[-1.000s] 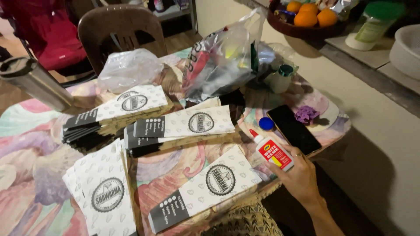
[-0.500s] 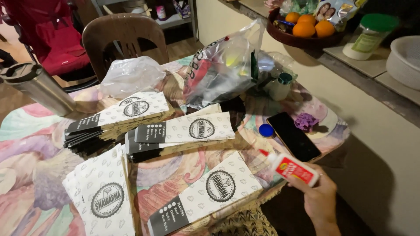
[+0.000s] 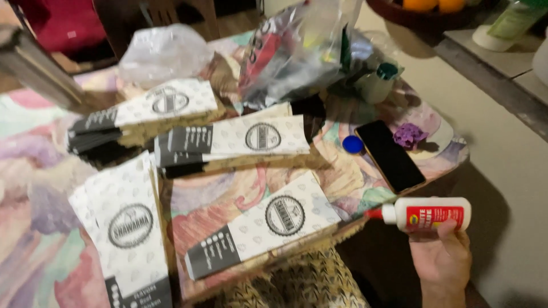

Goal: The person folds flat printed paper sheets into cone shapes and applies glue to seal the edges. They handle each cone one at a time, pressing the glued seam to secure it, and place the finished cones into a stack.

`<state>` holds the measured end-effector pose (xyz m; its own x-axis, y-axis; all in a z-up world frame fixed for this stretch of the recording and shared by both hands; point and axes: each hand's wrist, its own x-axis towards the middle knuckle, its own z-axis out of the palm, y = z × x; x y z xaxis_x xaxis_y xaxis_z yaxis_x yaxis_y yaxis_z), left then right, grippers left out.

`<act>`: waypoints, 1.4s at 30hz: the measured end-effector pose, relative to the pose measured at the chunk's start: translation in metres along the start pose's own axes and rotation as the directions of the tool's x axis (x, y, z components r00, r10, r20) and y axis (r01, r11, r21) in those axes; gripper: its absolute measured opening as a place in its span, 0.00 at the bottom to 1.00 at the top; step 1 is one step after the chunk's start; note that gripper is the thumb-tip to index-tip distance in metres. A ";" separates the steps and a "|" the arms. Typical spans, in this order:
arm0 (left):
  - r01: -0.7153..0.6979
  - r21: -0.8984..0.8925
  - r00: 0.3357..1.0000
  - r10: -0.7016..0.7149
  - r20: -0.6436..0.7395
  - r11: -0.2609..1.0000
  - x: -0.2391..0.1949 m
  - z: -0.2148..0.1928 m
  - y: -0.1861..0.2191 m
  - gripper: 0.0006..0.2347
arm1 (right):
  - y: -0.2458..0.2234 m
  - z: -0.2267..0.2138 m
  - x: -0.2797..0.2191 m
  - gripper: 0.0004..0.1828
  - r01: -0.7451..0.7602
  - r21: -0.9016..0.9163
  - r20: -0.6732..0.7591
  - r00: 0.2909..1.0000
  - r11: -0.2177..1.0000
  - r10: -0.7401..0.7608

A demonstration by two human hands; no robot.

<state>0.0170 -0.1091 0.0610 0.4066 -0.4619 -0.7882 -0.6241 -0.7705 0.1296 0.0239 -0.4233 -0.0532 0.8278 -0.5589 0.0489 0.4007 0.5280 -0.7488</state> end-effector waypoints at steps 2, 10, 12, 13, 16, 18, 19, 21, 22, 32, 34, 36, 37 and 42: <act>-0.021 -0.022 0.998 0.022 0.061 1.000 0.000 -0.009 -0.048 0.12 | -0.007 0.018 -0.005 0.27 0.027 -0.115 0.040 0.999 0.993 -0.022; -0.152 -0.073 0.141 -0.051 -0.989 0.986 0.010 0.081 -0.095 0.20 | -0.008 0.037 -0.011 0.30 0.064 -0.316 0.088 0.995 0.947 -0.038; -0.153 -0.073 0.123 -0.054 -0.991 0.986 0.010 0.080 -0.096 0.20 | -0.003 0.035 -0.009 0.32 0.080 -0.337 0.114 0.993 0.938 -0.043; -0.130 -0.063 0.118 -0.048 -0.992 0.989 0.008 0.078 -0.098 0.19 | -0.001 0.035 -0.008 0.29 0.119 -0.319 0.136 0.988 0.940 -0.079; -0.124 -0.046 0.138 -0.028 -0.990 0.991 0.003 0.075 -0.101 0.18 | 0.002 0.042 -0.011 0.25 0.175 -0.299 0.180 0.976 0.938 -0.125; -0.138 -0.033 0.161 -0.010 -0.987 0.990 -0.001 0.073 -0.105 0.19 | 0.004 0.051 -0.012 0.22 0.195 -0.293 0.200 0.970 0.936 -0.139; -0.170 -0.091 0.216 -0.053 -0.975 0.981 -0.002 0.072 -0.106 0.15 | 0.004 0.053 -0.014 0.24 0.227 -0.331 0.236 0.960 0.916 -0.152; -0.199 -0.151 0.272 -0.094 -0.958 0.968 -0.003 0.069 -0.109 0.12 | 0.006 0.060 -0.017 0.25 0.258 -0.369 0.271 0.949 0.893 -0.162; -0.204 -0.139 0.254 -0.085 -0.963 0.969 -0.002 0.068 -0.111 0.13 | 0.009 0.063 -0.019 0.24 0.303 -0.394 0.313 0.932 0.868 -0.184; -0.201 -0.337 0.285 -0.274 -0.918 0.920 -0.011 0.044 -0.122 0.05 | 0.006 0.103 -0.026 0.17 0.507 -0.650 0.543 0.831 0.566 -0.120; -0.220 -0.368 0.301 -0.296 -0.907 0.903 -0.010 0.043 -0.122 0.06 | 0.000 0.093 -0.016 0.18 0.514 -0.670 0.526 0.838 0.535 -0.146; -0.238 -0.400 0.316 -0.319 -0.894 0.885 -0.011 0.040 -0.124 0.07 | -0.004 0.084 -0.008 0.19 0.520 -0.689 0.509 0.843 0.504 -0.173; -0.276 -0.435 0.336 -0.338 -0.879 0.857 -0.012 0.038 -0.126 0.06 | -0.006 0.080 -0.004 0.19 0.509 -0.698 0.477 0.855 0.503 -0.202; -0.290 -0.714 0.568 -0.486 -0.664 0.638 -0.025 0.016 -0.129 0.06 | -0.006 0.069 0.003 0.20 0.456 -0.704 0.405 0.887 0.545 -0.219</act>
<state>0.0764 0.0088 0.0543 0.9773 -0.1802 -0.1113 -0.0393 -0.6710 0.7405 0.0507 -0.3837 -0.0026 0.8059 -0.3525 0.4757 0.3196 -0.4173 -0.8507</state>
